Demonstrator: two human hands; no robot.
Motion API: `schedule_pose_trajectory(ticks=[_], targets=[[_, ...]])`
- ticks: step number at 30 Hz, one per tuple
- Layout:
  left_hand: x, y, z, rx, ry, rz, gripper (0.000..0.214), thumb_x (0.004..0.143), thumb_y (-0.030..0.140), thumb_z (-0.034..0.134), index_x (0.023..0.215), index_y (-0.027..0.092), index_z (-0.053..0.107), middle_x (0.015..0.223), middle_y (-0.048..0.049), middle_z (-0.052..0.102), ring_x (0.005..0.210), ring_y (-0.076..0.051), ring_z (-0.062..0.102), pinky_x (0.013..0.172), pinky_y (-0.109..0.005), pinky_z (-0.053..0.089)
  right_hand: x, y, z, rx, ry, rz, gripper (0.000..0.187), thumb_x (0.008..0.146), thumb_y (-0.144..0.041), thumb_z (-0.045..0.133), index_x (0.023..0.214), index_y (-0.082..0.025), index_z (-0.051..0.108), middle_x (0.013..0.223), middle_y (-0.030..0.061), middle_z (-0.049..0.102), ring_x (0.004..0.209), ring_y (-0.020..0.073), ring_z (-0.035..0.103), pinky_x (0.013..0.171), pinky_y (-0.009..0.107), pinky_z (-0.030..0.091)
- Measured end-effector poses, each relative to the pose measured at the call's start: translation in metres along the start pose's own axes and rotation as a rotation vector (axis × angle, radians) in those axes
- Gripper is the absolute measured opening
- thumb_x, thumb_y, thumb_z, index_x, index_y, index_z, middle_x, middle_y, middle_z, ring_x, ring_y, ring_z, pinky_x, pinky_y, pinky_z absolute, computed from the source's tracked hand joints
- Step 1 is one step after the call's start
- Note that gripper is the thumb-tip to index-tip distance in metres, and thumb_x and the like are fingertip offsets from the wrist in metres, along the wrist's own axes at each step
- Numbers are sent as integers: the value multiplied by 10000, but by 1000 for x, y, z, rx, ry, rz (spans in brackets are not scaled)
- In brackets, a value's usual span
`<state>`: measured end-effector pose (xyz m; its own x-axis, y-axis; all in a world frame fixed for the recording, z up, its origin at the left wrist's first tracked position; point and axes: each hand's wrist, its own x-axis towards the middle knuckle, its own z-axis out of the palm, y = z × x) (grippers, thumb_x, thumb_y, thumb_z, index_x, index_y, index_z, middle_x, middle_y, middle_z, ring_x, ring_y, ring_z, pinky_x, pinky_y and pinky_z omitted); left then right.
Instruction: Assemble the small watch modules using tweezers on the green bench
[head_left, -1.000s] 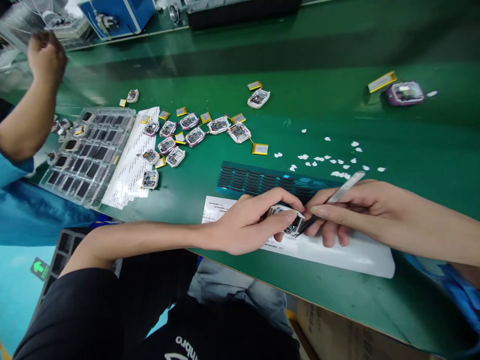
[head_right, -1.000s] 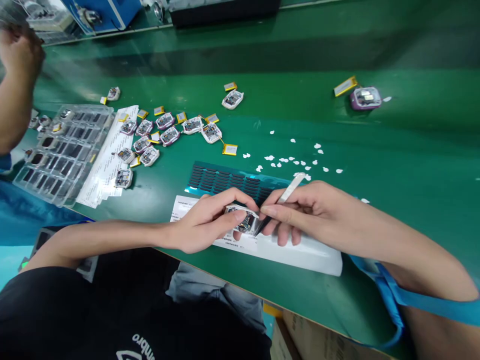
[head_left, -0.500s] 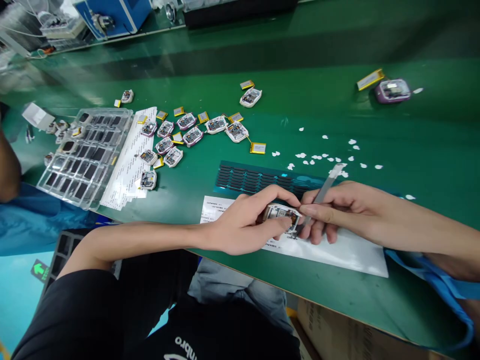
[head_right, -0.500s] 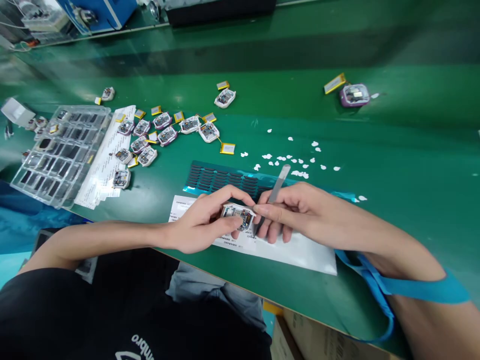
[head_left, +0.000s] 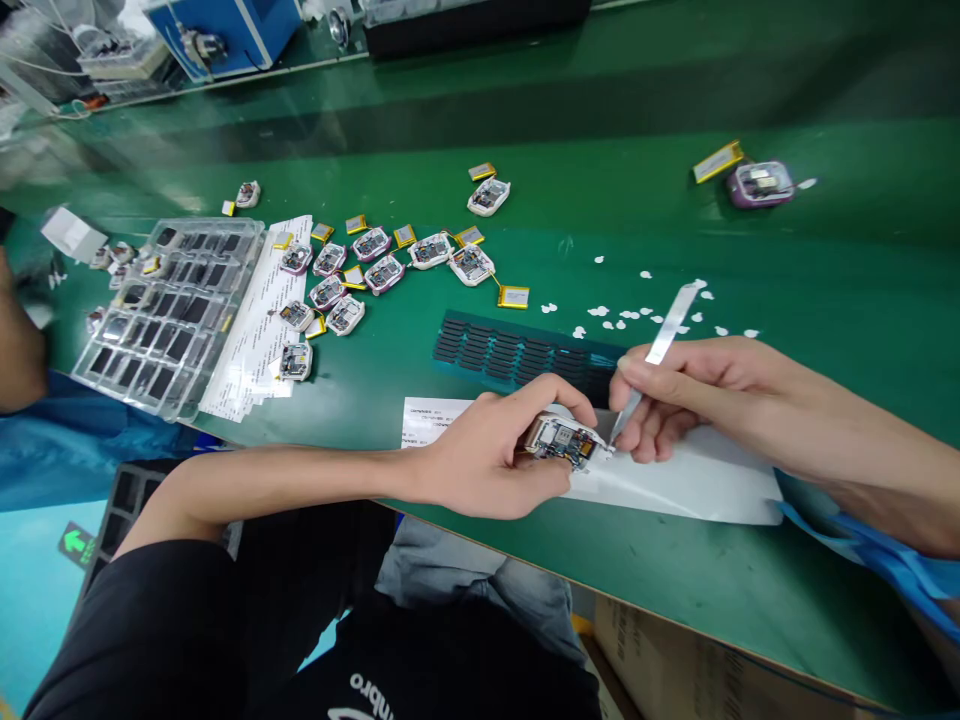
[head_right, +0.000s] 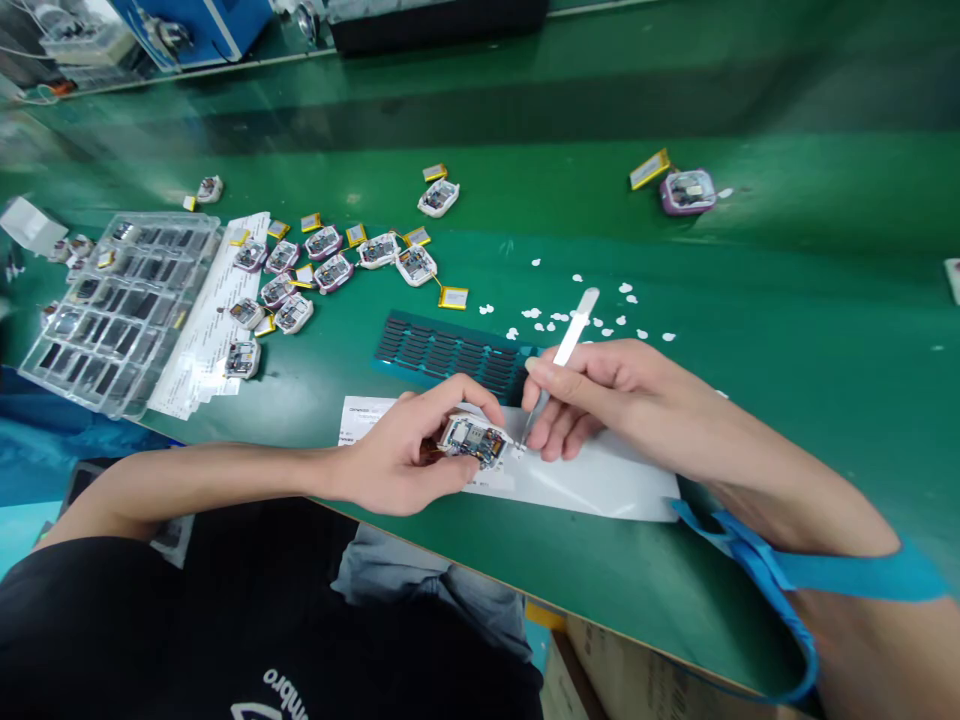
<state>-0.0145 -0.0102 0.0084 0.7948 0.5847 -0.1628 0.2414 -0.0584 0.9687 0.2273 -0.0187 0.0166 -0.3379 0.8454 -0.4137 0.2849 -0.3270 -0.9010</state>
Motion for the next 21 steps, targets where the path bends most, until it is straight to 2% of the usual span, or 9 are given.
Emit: schedule_pose_trajectory(ticks=[6,8,10,15,21], targets=[[0,1,-4,-11,-86,64,325,828,230,618,1148,209,564,680,96,523,552,-87,491,569,-237,407,-17,-9,18,56,511,-255,555,856,-802,728,734,-261,703,694,37,690,585,154,646,537,313,547],[1,0,-5,-11,-93,66,324,836,251,622,1153,207,574,690,89,528,562,-91,489,580,-240,409,-24,-15,28,34,605,-311,502,887,-751,735,711,-282,714,716,41,690,604,173,655,560,348,562],[2,0,-6,5,-108,55,330,845,286,627,1161,210,567,705,83,535,574,-96,482,588,-246,404,-29,-18,36,-57,595,-312,501,937,-731,683,685,-301,733,699,51,696,611,196,672,574,375,577],[2,0,-7,44,-133,44,312,856,314,618,1133,218,509,743,79,529,598,-99,458,605,-250,391,-27,-15,44,-176,352,-278,457,992,-718,586,748,-371,754,632,-3,708,540,188,662,543,350,592],[2,-1,-7,36,-133,56,284,850,313,612,1075,230,460,754,80,518,603,-98,456,606,-250,380,-21,-7,43,-216,373,-308,434,1018,-686,565,771,-375,739,633,-28,722,549,179,694,552,320,605]])
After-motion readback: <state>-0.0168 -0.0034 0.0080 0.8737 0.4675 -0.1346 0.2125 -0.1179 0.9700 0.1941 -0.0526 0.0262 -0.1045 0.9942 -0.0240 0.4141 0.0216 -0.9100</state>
